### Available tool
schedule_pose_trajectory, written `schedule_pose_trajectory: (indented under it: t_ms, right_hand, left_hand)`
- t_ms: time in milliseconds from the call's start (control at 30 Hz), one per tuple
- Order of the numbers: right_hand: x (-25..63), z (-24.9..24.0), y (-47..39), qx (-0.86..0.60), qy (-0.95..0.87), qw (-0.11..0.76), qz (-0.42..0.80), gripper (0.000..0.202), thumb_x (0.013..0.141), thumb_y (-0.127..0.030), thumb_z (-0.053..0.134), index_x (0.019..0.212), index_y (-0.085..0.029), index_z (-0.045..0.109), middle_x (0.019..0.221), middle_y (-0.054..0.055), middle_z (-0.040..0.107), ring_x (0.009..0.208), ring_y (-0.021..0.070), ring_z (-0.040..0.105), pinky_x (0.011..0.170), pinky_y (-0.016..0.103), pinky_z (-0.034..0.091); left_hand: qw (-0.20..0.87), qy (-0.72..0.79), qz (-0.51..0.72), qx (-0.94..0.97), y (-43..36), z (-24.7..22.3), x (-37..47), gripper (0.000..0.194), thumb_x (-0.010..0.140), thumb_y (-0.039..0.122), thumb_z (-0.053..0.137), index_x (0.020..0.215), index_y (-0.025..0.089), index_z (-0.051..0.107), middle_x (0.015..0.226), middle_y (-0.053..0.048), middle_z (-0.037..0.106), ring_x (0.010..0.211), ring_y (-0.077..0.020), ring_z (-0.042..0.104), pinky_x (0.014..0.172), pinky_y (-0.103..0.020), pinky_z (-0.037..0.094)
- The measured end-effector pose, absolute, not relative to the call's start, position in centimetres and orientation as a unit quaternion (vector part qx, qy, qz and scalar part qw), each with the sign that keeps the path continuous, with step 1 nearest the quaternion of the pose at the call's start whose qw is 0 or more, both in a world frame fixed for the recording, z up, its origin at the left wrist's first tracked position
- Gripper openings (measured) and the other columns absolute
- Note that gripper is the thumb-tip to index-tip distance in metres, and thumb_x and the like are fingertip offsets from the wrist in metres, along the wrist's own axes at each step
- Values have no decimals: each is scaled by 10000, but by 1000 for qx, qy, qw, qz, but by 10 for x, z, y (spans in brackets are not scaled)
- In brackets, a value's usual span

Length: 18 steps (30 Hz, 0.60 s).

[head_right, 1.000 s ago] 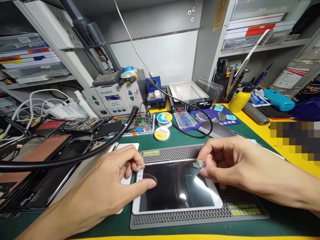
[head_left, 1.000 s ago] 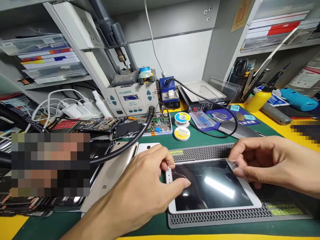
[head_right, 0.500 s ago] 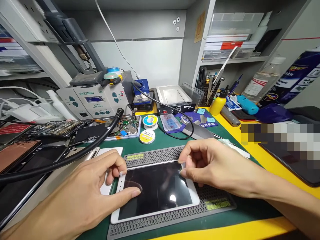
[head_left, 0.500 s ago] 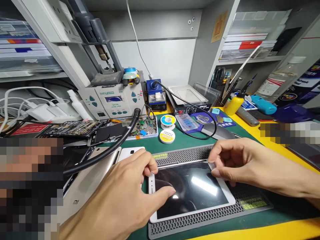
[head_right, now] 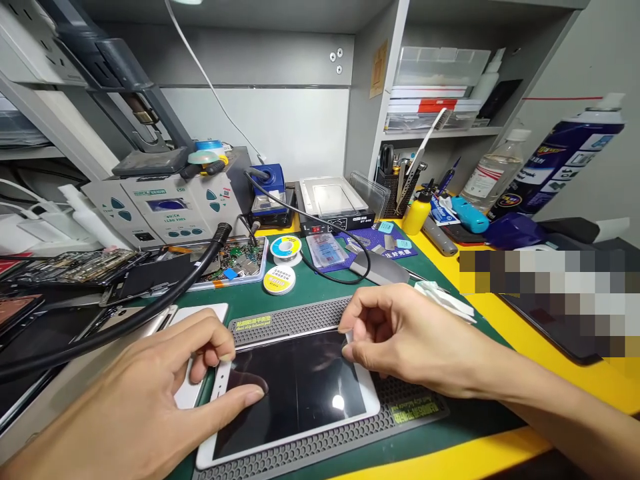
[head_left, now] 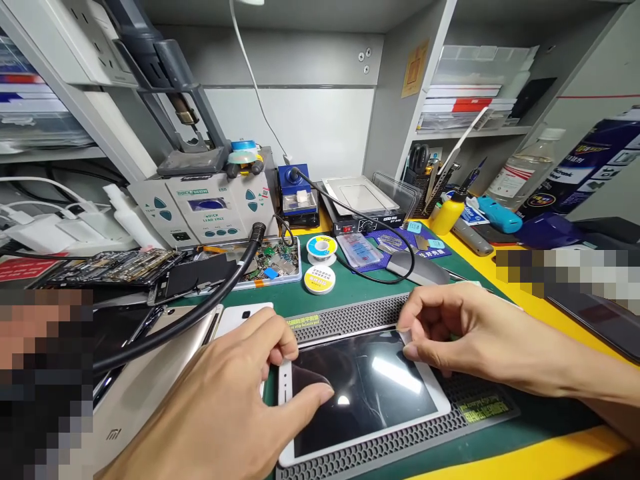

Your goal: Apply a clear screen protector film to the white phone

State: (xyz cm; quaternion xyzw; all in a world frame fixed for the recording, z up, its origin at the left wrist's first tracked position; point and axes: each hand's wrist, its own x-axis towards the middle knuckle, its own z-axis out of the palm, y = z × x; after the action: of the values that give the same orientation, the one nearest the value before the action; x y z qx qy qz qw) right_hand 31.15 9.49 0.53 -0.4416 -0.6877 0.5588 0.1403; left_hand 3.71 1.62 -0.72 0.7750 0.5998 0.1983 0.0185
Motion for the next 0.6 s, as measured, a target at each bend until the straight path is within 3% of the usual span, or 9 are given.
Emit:
schedule_pose_trajectory:
  t_ms: [367,600]
  right_hand:
    - [309,7,94,-477,-710,130,501,152,797,-290,738,830,-178,640,625,-28,559,548,98,472,456,188,331]
    - [306,9,92,-480,-726,135,474,160,836,-336,684,819,-183,641,634,-23,562,555,98,474,464,185,342]
  left_hand:
    - [27,581,201,788,19,-7,36,204,864,384,599,723,244,553,665,34,554,555,-134,514,511,-251,373]
    - [20,570,200,797,20,-7,35,174,891,371,577,771,247,556,717,24,582,609,-144,566,541,-252,397]
